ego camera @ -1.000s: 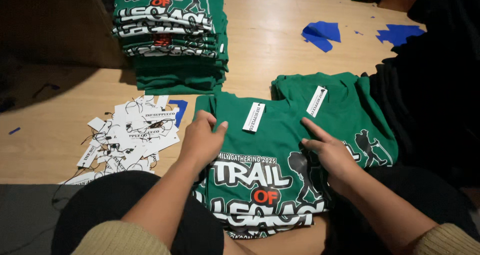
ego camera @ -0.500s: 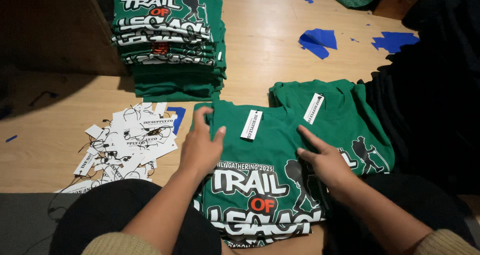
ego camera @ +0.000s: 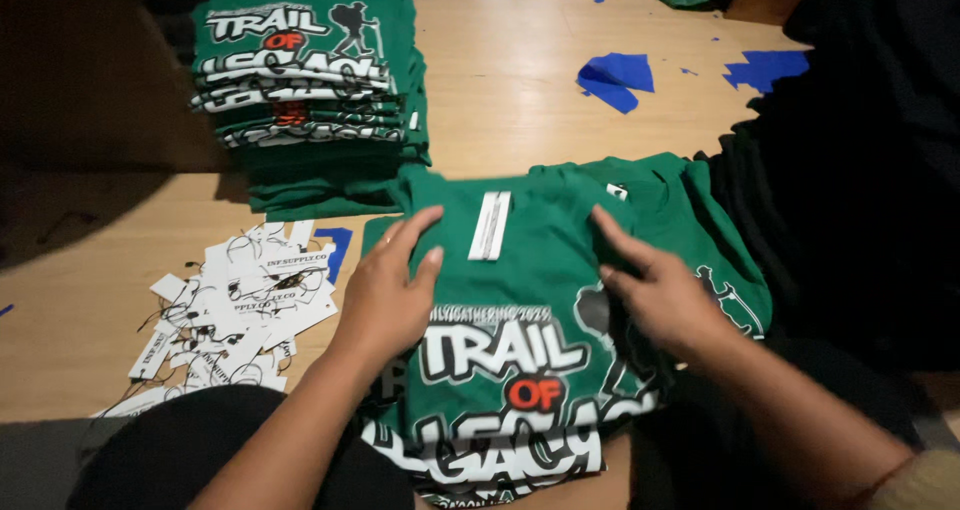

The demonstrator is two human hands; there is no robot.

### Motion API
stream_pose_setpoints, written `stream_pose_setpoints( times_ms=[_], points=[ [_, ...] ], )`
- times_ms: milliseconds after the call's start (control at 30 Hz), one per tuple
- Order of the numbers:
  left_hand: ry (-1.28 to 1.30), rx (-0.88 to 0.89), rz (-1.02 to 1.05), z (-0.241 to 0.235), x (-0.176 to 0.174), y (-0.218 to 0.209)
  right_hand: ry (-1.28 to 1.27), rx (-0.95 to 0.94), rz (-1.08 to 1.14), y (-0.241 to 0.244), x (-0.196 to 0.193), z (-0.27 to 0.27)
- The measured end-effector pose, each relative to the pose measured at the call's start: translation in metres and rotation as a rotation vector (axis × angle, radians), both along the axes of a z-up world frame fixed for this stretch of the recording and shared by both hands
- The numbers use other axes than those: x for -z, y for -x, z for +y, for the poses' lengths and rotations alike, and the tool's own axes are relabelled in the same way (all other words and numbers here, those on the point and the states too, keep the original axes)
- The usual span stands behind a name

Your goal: The person attaches white tags to the neck of green t-shirts. They pick up a tag, thread it through the shirt's neck opening, and then place the tagged shirt onto a stack.

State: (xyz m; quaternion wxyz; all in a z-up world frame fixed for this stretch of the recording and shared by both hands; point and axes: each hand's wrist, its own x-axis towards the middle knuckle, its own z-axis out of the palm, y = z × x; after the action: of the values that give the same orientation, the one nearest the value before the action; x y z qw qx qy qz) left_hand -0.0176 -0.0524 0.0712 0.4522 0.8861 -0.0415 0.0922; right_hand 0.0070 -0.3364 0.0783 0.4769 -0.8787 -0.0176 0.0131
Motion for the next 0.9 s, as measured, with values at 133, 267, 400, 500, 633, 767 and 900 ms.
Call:
stream_pose_setpoints(
  times_ms=[133,267,400,500,633,767,900],
  points=[
    [0.058,0.081,-0.040,-0.039,-0.008,-0.028,0.021,0.018,-0.091,-0.030,-0.011,-0.044],
    [0.078,0.208,-0.098,-0.089,0.014,-0.078,0.157,0.105,-0.107,-0.059,-0.021,-0.093],
    [0.114,0.248,-0.111,-0.139,0.026,-0.112,0.372,0.264,-0.001,-0.096,-0.013,-0.139],
    [0.138,0.241,-0.032,-0.167,0.050,-0.137,0.398,0.324,0.064,-0.116,0.006,-0.165],
    [0.029,0.210,0.276,-0.186,0.127,-0.165,0.351,0.324,0.041,-0.115,0.067,-0.192],
    [-0.056,0.189,0.376,-0.188,0.133,-0.165,0.455,0.248,0.037,-0.107,0.078,-0.196],
    [-0.153,0.176,0.404,-0.188,0.128,-0.172,0.664,0.229,0.108,-0.111,0.077,-0.192]
  ],
)
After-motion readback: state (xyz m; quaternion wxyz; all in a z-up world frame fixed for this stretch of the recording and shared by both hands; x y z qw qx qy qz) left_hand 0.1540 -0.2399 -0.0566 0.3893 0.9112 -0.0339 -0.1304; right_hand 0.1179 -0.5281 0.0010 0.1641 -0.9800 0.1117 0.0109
